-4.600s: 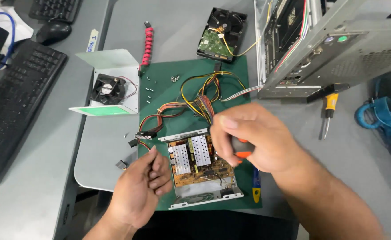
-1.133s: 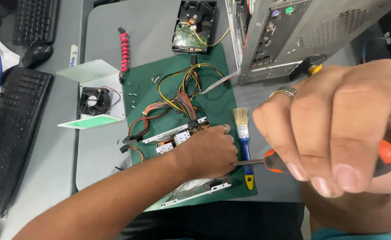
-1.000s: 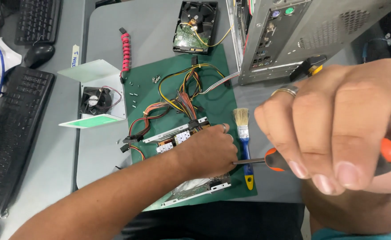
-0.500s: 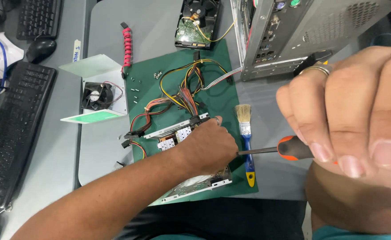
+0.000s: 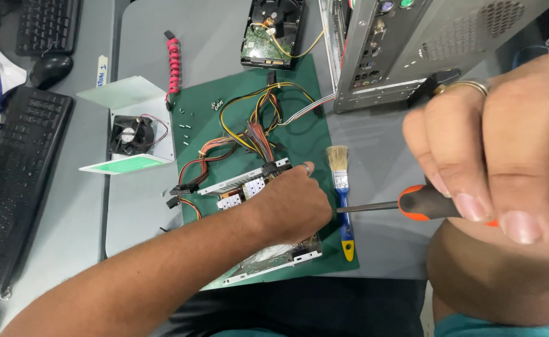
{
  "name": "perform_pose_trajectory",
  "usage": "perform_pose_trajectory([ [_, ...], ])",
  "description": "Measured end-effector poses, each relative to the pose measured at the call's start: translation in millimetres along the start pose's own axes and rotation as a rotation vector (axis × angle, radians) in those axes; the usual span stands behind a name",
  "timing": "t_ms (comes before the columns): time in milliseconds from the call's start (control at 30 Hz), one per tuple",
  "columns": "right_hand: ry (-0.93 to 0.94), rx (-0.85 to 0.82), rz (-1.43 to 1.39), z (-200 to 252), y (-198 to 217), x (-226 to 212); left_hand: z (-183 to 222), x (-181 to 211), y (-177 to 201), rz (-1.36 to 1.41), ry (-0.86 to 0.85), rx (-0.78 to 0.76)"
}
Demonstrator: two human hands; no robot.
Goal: The person is using a screwdriver to secure or remove components within a computer power supply unit on a repair bench.
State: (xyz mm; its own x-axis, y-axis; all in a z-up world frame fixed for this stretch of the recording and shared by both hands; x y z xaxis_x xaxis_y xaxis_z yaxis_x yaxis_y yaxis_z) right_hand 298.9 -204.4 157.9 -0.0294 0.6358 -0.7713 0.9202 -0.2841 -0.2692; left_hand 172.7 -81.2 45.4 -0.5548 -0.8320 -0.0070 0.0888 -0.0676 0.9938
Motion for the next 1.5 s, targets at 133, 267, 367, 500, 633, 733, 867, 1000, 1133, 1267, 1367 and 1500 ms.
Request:
perform_pose_trajectory([
  [133, 0.018, 0.046, 0.018, -1, -2, 0, -2, 1, 2, -0.044, 0.003, 0.006],
  [267, 0.004, 0.111, 0.136, 1, -6, -4, 0, 1, 6, 0.000, 0.029, -0.008],
  [367, 0.003, 0.077, 0.136, 2, -2, -5, 2, -1, 4, -0.008, 0.008, 0.029],
  [500, 0.029, 0.213, 0.041, 1, -9, -1, 0, 0, -4, 0.000, -0.058, 0.086],
  [633, 0.011, 0.281, 0.079, 3, 0, -3, -7, -2, -7, 0.055, -0.065, 0.099],
  [733, -0.005, 0.316, 0.098, 5, 0, -3, -13, -4, -5, 0.068, -0.077, 0.023],
  [867, -0.007, 0.341, 0.105, 9, 7, -3, -21, -5, 15, 0.092, -0.026, -0.231],
  [1000, 0.008, 0.351, 0.101, 14, 11, -3, -21, -6, 14, 0.058, -0.030, -0.249],
  [1133, 0.010, 0.366, 0.099, 19, 17, -3, -18, -8, 12, 0.070, -0.035, -0.199],
  [1267, 0.002, 0.373, 0.082, 18, 23, 1, -7, -14, 14, 0.037, -0.052, -0.003],
  [1367, -0.003, 0.363, 0.069, 18, 30, 3, 8, -21, 29, 0.053, 0.000, 0.194],
  [1500, 0.002, 0.340, 0.046, 22, 39, 5, 44, -27, 73, 0.459, 0.187, 0.495],
])
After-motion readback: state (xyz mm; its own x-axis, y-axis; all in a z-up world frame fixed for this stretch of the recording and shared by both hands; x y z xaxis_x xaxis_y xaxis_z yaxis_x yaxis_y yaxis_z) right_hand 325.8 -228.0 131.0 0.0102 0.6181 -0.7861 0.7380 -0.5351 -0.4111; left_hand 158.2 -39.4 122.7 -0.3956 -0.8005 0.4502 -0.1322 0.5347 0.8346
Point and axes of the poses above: each hand's wrist, its own z-axis away from the middle knuckle, its own y-axis out of the back of the hand, x = y × z, the point moved 2 cm from there along -z, towards the middle knuckle, and after that the axes turned 15 degrees about x, right-handed, at the moved point
